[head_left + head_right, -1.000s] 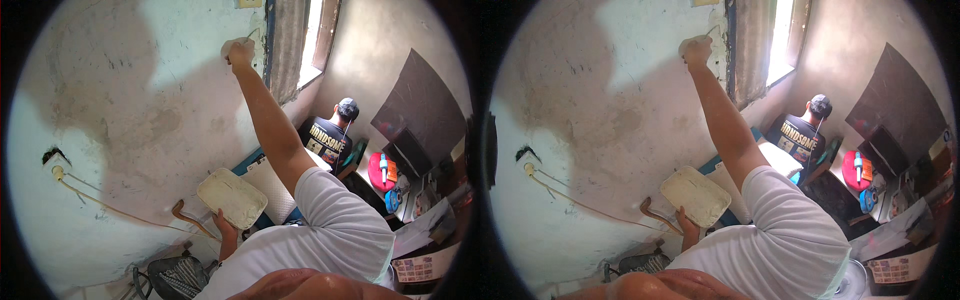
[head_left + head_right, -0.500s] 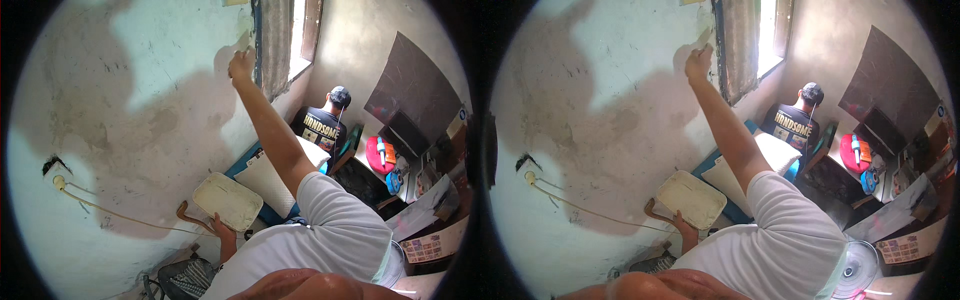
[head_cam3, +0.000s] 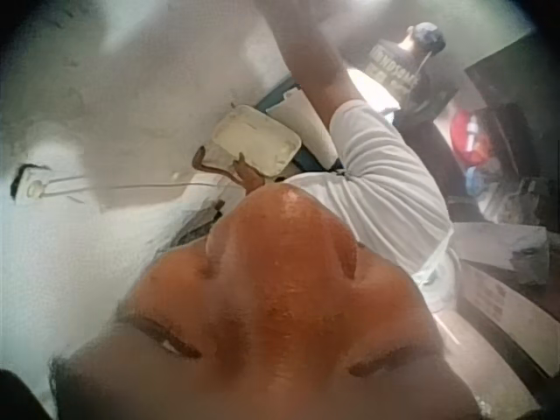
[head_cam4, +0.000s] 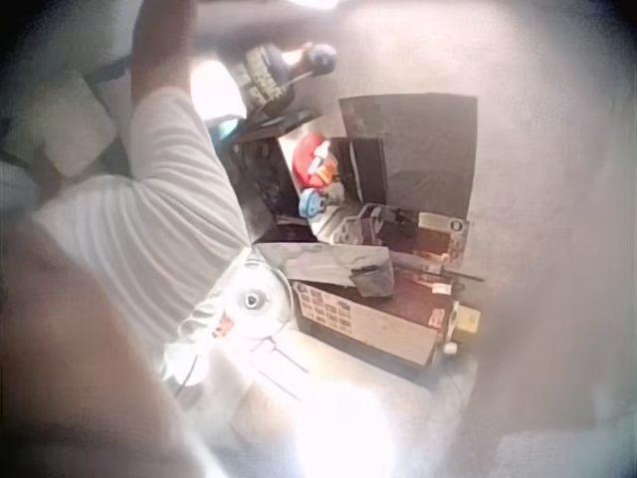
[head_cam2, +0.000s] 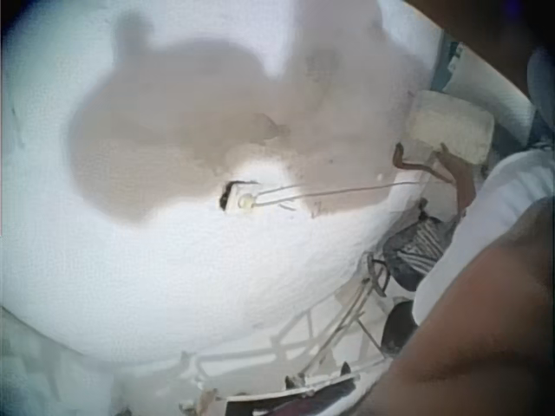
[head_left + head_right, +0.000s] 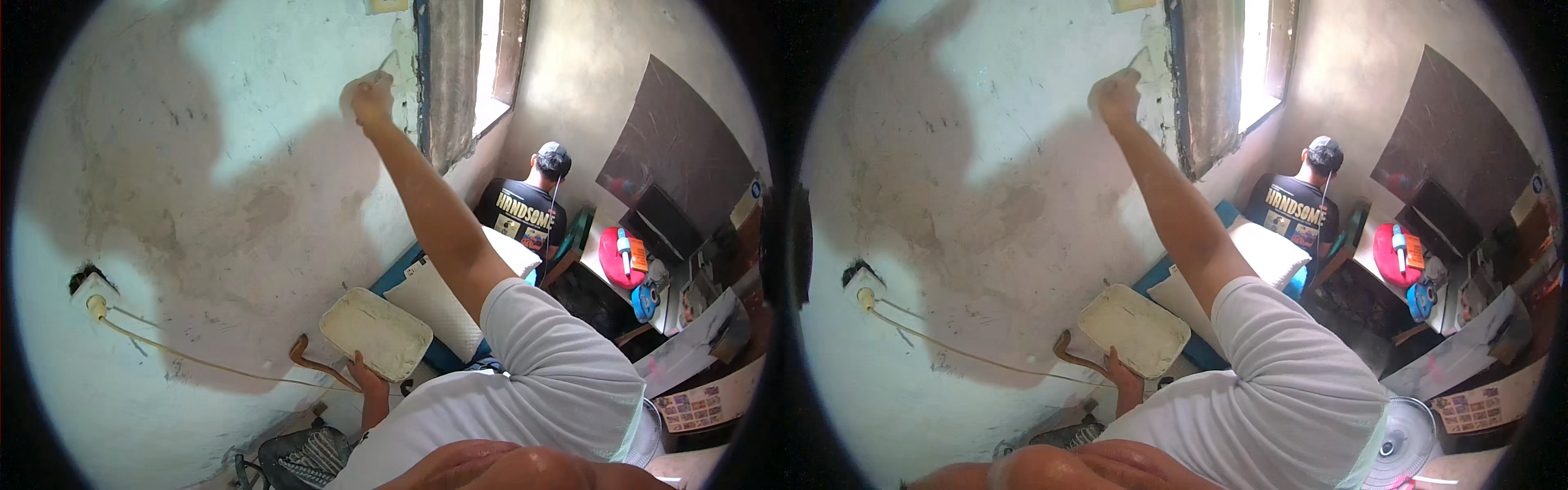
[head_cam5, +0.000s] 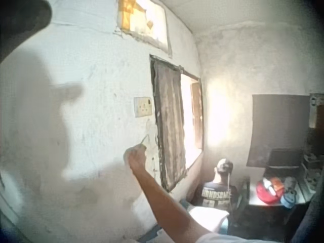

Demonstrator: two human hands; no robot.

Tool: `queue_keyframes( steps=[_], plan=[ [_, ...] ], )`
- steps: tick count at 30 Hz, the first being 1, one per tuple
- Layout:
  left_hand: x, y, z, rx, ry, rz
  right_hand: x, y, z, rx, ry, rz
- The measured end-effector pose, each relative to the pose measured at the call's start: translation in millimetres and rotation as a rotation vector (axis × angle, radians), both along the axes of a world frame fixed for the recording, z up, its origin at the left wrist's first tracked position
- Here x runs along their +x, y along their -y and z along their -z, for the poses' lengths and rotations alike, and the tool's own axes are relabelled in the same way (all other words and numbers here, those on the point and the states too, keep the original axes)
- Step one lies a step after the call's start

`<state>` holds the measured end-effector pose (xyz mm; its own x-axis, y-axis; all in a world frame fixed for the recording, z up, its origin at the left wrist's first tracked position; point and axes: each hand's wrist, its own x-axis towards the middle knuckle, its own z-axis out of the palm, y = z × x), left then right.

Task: The person applies wall filler to a section of the wall near a window using a putty knife, holding a container of the filler material in the other hand.

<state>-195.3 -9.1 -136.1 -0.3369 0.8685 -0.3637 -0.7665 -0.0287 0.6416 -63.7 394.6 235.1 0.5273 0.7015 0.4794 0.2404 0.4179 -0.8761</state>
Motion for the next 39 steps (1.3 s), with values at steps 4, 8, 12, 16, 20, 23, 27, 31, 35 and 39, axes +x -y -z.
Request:
queue_keyframes(
  steps=[4, 8, 12, 16, 20, 23, 27, 31, 35, 39],
  plan=[
    [4, -10, -3, -0.016, 0.010, 0.065, -7, 17, 24, 0.067, -0.044, -0.104],
    [0, -15, -11, 0.045, 0.011, 0.076, -8, 56, 29, 0.128, -0.208, -0.261],
    [3, -13, -25, 0.041, -0.032, 0.062, 32, 29, 36, 0.058, -0.275, -0.078],
    [-8, -8, -8, 0.053, -0.098, 0.051, 34, 6, 25, -0.030, -0.096, -0.105],
    [-9, -6, -3, 0.040, -0.101, 0.074, 19, -12, 29, 0.062, -0.008, 0.060],
    [-11, -5, -2, -0.013, -0.092, 0.039, 0, -3, 42, -0.047, 0.008, -0.088],
    [-16, -11, 1, 0.031, -0.037, 0.067, -25, 54, 47, 0.030, -0.106, -0.257],
    [-5, -18, -23, 0.096, 0.004, 0.089, 3, 118, 52, -0.066, -0.446, -0.646],
    [4, -10, -49, 0.144, 0.033, 0.052, 65, 175, 85, 0.007, -0.914, -1.104],
    [-15, -12, -42, 0.185, -0.027, 0.100, 94, 213, 109, -0.036, -1.142, -1.290]
  ],
)
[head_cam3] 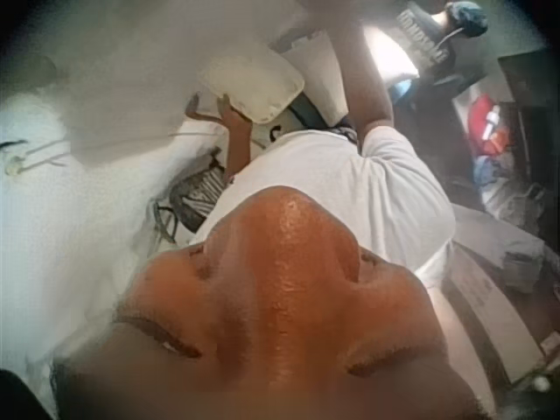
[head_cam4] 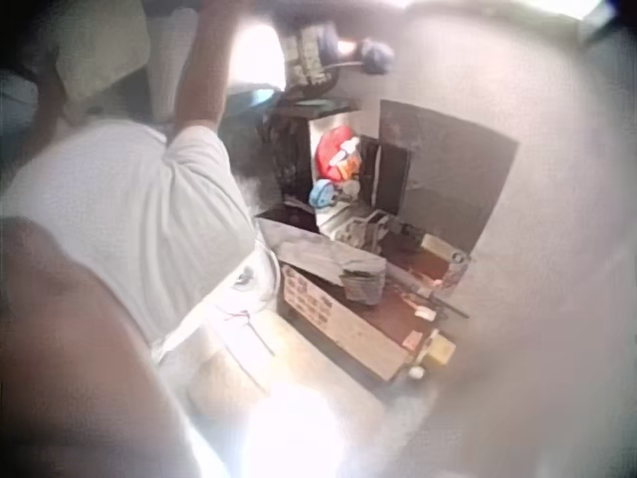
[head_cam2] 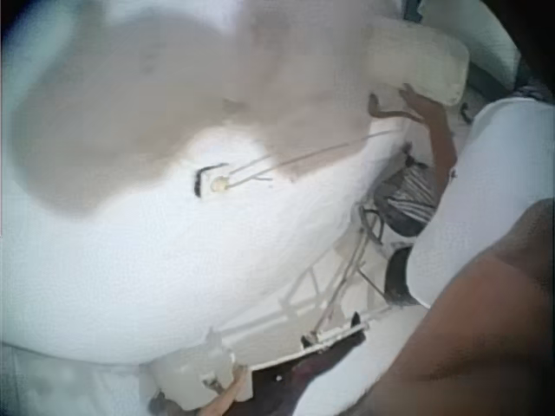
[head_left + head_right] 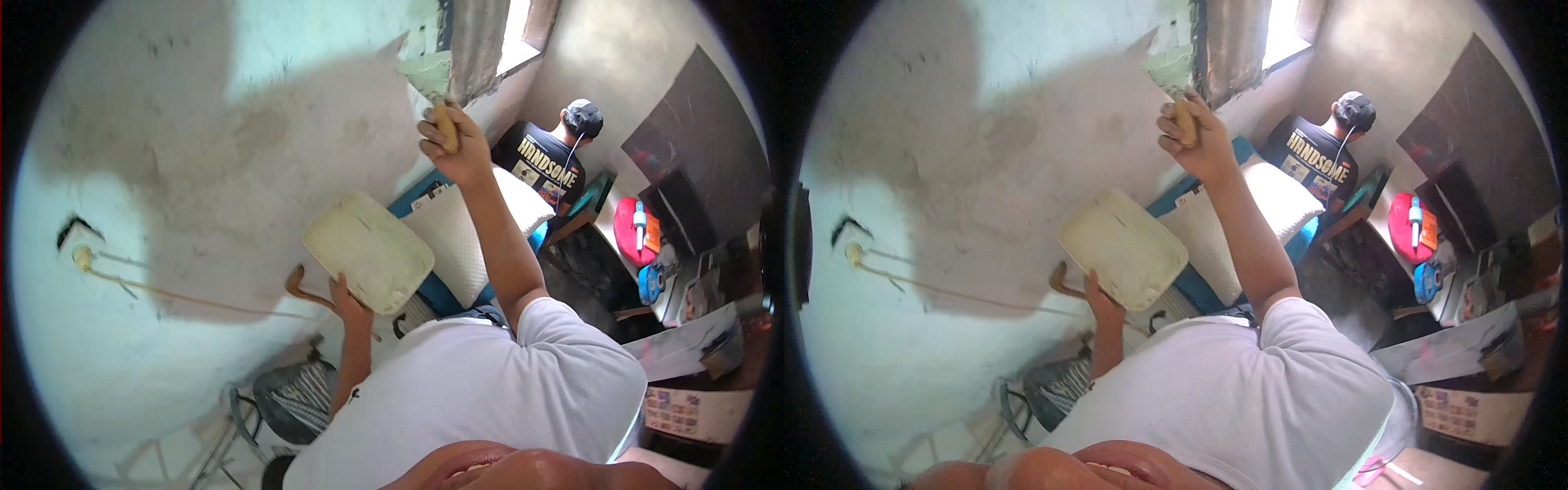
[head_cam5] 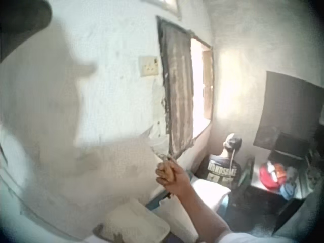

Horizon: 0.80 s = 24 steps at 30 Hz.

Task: The person applies wall filler to a section of the wall near a window using a putty knife, holding a container of the filler material in the other hand.

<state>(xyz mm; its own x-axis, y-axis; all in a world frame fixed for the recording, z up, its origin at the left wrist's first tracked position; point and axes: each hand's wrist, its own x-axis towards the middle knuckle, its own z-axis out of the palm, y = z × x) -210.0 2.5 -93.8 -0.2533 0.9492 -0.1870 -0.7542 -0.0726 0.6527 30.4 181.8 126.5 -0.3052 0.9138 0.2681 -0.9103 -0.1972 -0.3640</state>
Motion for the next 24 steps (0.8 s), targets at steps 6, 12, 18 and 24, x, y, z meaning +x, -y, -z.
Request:
queue_keyframes(
  steps=[6, 12, 18, 24],
  plan=[
    [4, -22, -73, 0.055, -0.087, -0.066, 31, 57, 15, 0.055, 0.322, -0.147],
    [19, -34, -104, 0.045, -0.110, -0.208, 12, 132, 49, 0.476, 1.573, 0.336],
    [23, -44, -100, 0.014, -0.170, -0.274, 13, 161, 86, 1.033, 1.839, 0.363],
    [25, -43, -98, 0.092, -0.123, -0.397, 42, 163, 85, 1.114, 1.760, 0.376]
  ],
)
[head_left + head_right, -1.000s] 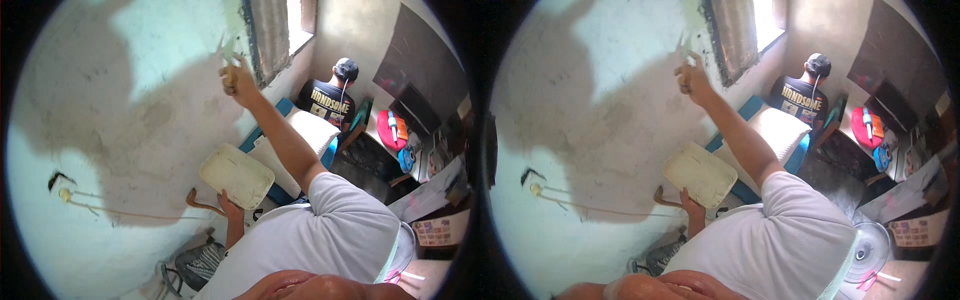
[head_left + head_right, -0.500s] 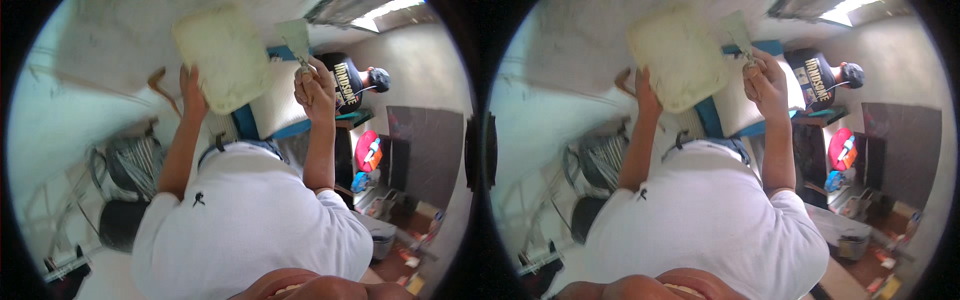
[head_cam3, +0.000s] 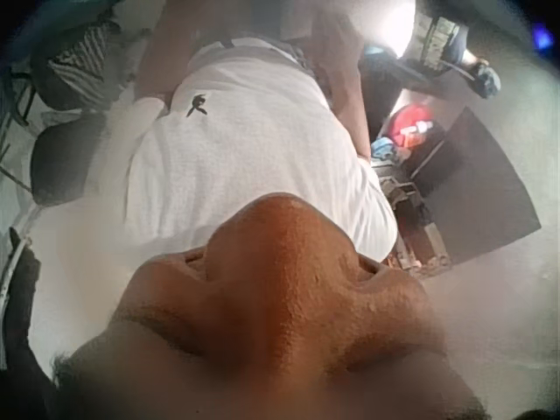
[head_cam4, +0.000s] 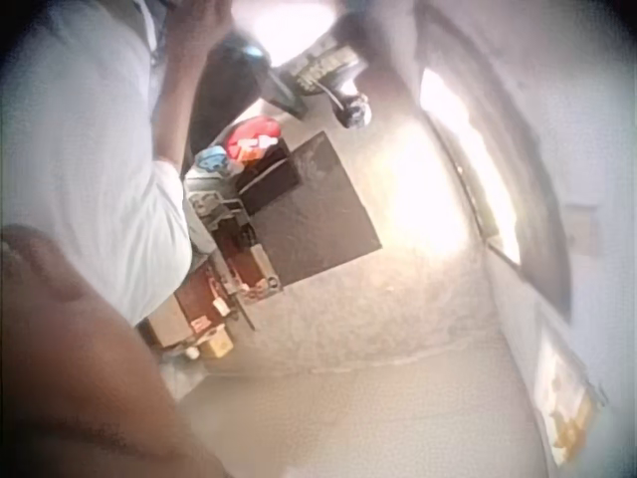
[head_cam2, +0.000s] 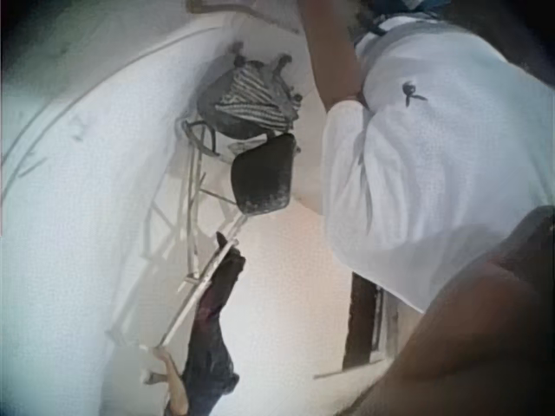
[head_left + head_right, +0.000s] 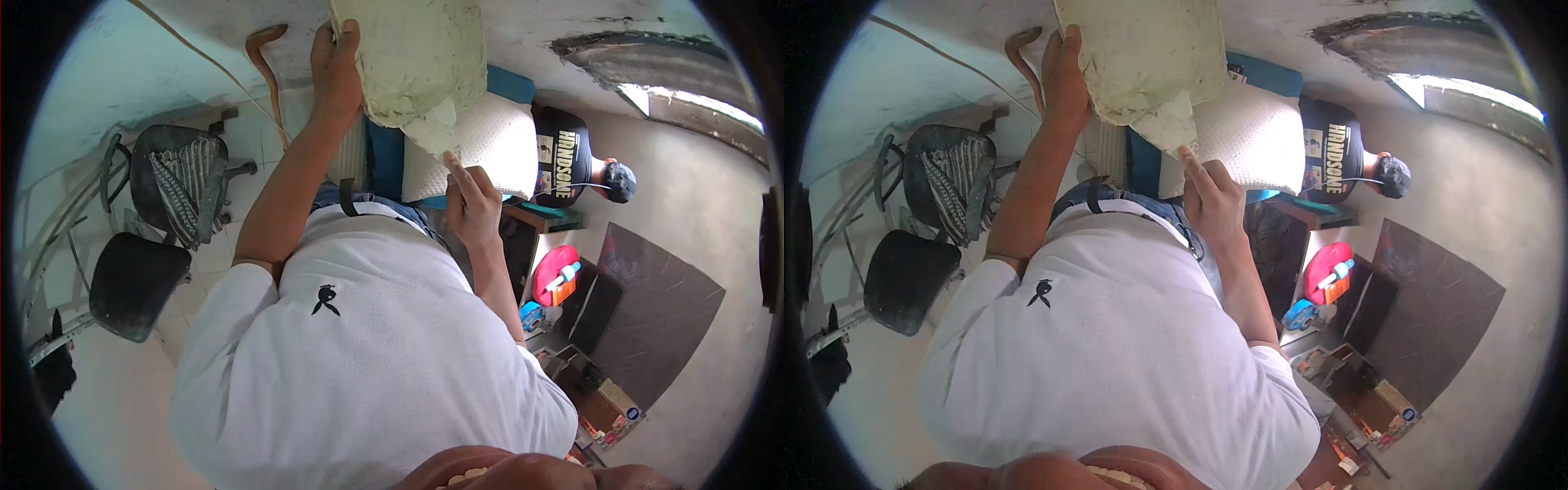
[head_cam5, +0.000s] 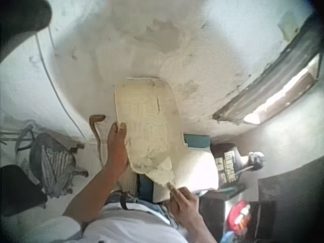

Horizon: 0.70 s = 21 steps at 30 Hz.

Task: The person applies wall filler to a section of the wall near a window using a putty knife, holding a container of the filler material in the other hand.

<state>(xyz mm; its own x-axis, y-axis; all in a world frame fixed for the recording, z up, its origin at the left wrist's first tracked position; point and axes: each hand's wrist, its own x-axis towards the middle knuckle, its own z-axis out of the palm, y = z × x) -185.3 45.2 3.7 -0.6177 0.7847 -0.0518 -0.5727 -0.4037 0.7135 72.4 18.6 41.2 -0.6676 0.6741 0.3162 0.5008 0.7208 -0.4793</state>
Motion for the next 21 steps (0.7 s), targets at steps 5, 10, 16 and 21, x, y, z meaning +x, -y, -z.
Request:
queue_keyframes(
  steps=[5, 10, 16, 21],
  plan=[
    [5, 2, 0, -0.089, -0.147, -0.017, 35, -3, 6, -0.055, -0.021, -0.036],
    [4, 5, 2, -0.127, -0.016, 0.018, 58, -7, 9, -1.094, -0.839, -0.005],
    [21, 15, 10, -0.039, 0.000, -0.003, 4, -10, -9, -1.559, -0.864, 0.176],
    [17, 28, -3, -0.058, 0.065, -0.148, 23, -1, 16, -1.669, -0.877, 0.111]
  ],
)
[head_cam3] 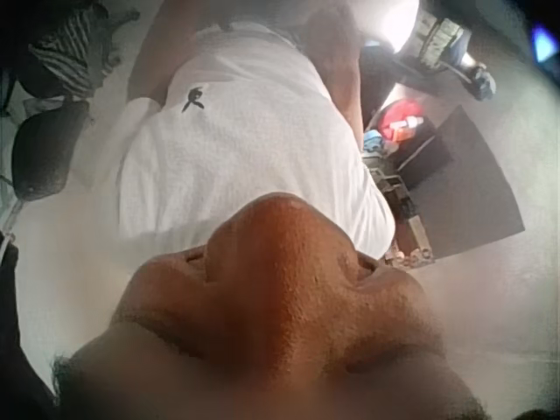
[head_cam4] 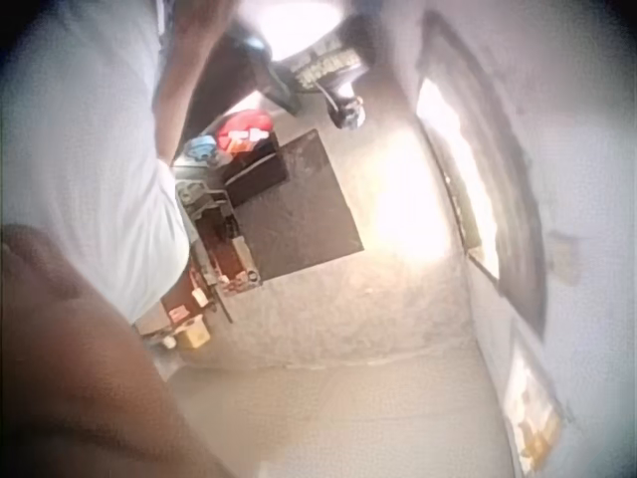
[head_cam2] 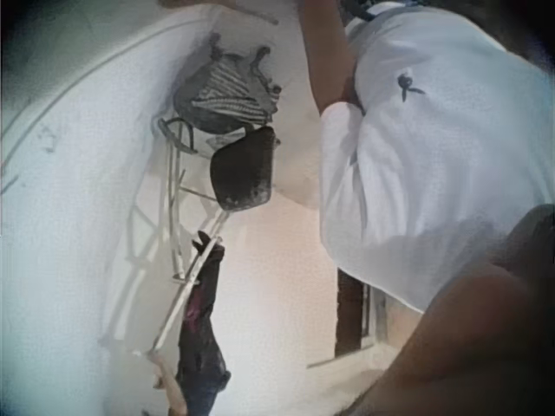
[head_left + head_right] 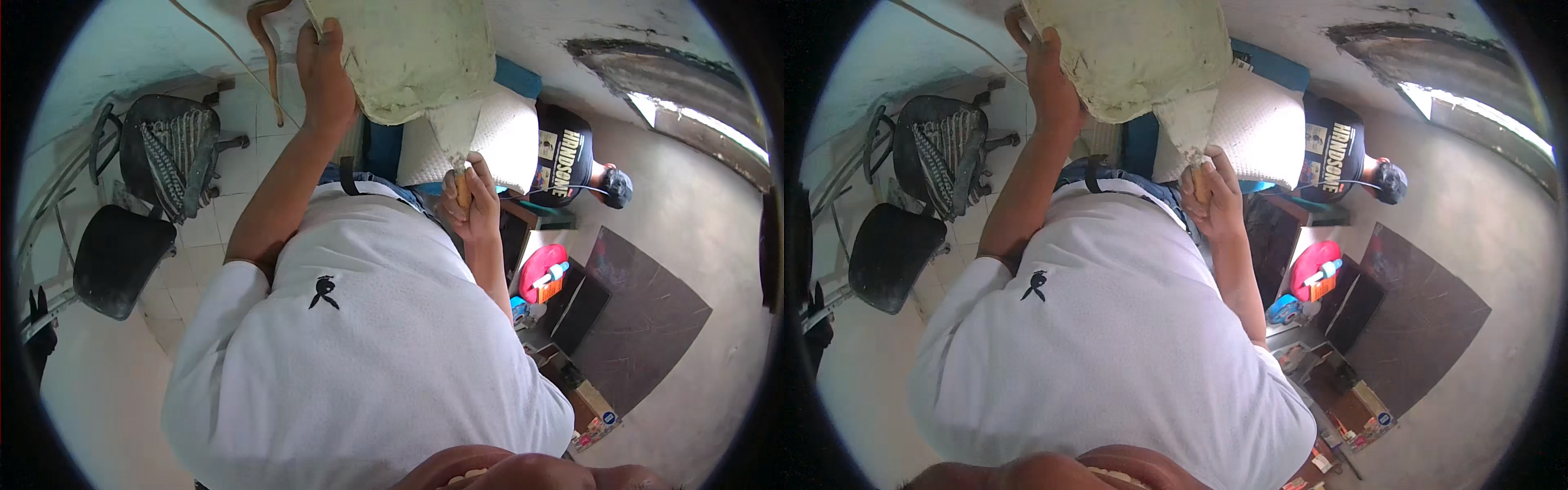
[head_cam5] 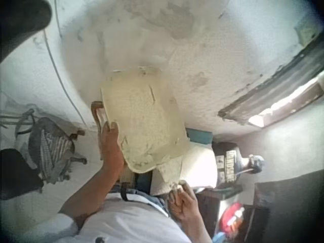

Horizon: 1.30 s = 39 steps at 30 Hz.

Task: The person applies wall filler to a section of the wall near a window using a putty knife, holding a container of the filler material in the other hand.

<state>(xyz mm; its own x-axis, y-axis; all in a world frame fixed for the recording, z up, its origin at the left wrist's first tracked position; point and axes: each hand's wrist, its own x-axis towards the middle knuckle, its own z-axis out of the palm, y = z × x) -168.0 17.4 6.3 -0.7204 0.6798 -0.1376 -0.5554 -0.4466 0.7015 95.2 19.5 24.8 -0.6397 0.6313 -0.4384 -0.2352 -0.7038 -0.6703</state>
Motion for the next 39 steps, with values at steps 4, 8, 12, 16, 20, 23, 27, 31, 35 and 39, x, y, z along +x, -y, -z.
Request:
queue_keyframes(
  steps=[4, 8, 12, 16, 20, 23, 27, 31, 35, 39],
  plan=[
    [-12, 11, 3, -0.086, -0.075, -0.048, 21, -11, -6, -0.028, 0.077, 0.000],
    [-16, 21, 7, -0.099, -0.137, -0.068, 14, -38, -46, 0.440, 0.301, 0.041],
    [-17, 19, 26, -0.043, -0.318, -0.108, -29, -64, -75, 1.150, 0.957, -0.179],
    [-19, 22, 48, -0.033, -0.565, -0.192, -65, -66, -81, 1.338, 1.033, -0.511],
    [-17, 35, 39, -0.112, -0.476, -0.136, -92, -58, -76, 1.464, 0.941, -0.668],
    [-14, 42, 44, -0.132, -0.458, -0.217, -101, -57, -71, 1.490, 0.843, -0.740],
    [-20, 51, 57, -0.147, -0.439, -0.268, -123, -40, -67, 1.310, 0.831, -0.860],
    [-26, 58, 74, -0.228, -0.500, -0.366, -140, -29, -53, 1.168, 0.803, -0.866],
    [-35, 64, 82, -0.310, -0.512, -0.350, -148, -28, -39, 0.901, 0.795, -0.853],
    [-39, 66, 85, -0.372, -0.478, -0.287, -141, -33, -28, 0.532, 0.696, -0.758]
  ],
)
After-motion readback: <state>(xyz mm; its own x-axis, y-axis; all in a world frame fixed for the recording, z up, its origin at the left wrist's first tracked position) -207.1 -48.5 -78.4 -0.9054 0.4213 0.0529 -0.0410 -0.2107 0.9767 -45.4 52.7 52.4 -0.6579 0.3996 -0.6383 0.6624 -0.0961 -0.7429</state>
